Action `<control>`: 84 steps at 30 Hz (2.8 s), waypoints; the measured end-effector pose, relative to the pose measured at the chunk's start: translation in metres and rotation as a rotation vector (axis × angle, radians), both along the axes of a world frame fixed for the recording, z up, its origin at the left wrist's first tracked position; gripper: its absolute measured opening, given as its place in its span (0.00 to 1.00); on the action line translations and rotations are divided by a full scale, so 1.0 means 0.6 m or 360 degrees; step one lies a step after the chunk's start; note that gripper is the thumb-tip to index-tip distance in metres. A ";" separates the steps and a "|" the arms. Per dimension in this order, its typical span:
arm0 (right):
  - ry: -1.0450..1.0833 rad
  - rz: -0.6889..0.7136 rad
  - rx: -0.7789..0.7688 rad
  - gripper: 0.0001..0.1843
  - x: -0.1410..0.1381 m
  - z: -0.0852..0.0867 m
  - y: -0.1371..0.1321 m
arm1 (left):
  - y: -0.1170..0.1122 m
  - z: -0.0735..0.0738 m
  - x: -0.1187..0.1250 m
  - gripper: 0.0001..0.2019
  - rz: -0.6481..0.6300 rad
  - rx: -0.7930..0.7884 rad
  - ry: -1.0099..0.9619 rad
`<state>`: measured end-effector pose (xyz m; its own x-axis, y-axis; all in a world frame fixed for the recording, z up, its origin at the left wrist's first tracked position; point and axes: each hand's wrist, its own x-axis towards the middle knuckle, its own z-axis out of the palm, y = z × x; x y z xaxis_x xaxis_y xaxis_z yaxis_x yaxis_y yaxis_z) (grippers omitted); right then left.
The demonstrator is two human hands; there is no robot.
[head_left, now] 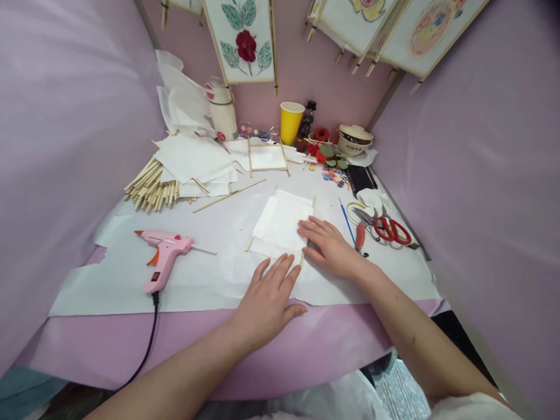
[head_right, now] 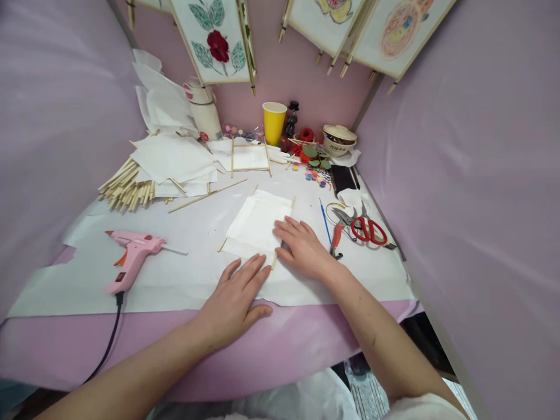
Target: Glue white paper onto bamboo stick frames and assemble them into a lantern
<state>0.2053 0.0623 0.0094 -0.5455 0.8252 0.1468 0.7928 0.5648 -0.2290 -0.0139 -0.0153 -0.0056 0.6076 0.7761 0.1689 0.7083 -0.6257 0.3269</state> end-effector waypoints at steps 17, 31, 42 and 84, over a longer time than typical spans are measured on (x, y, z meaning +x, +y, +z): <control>0.0168 -0.0047 0.0093 0.14 0.007 -0.007 -0.052 | 0.047 0.007 -0.045 0.24 0.0483 0.0112 -0.0104; 0.0143 -0.0135 0.0153 0.19 0.011 -0.020 -0.038 | 0.035 0.003 -0.029 0.26 0.0384 0.0049 0.0085; 0.0058 -0.0134 0.0185 0.18 0.005 -0.022 -0.055 | 0.035 0.015 -0.034 0.23 0.0427 0.0083 0.0036; 0.2599 -0.0552 -0.1219 0.24 -0.113 0.022 -0.229 | -0.100 0.081 0.072 0.05 0.0380 0.0091 -0.0644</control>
<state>0.1374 -0.0751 0.0225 -0.0719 0.9895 -0.1252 -0.4148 -0.1438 -0.8985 0.0295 -0.0753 0.0432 0.2898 0.8686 0.4019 0.6575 -0.4858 0.5759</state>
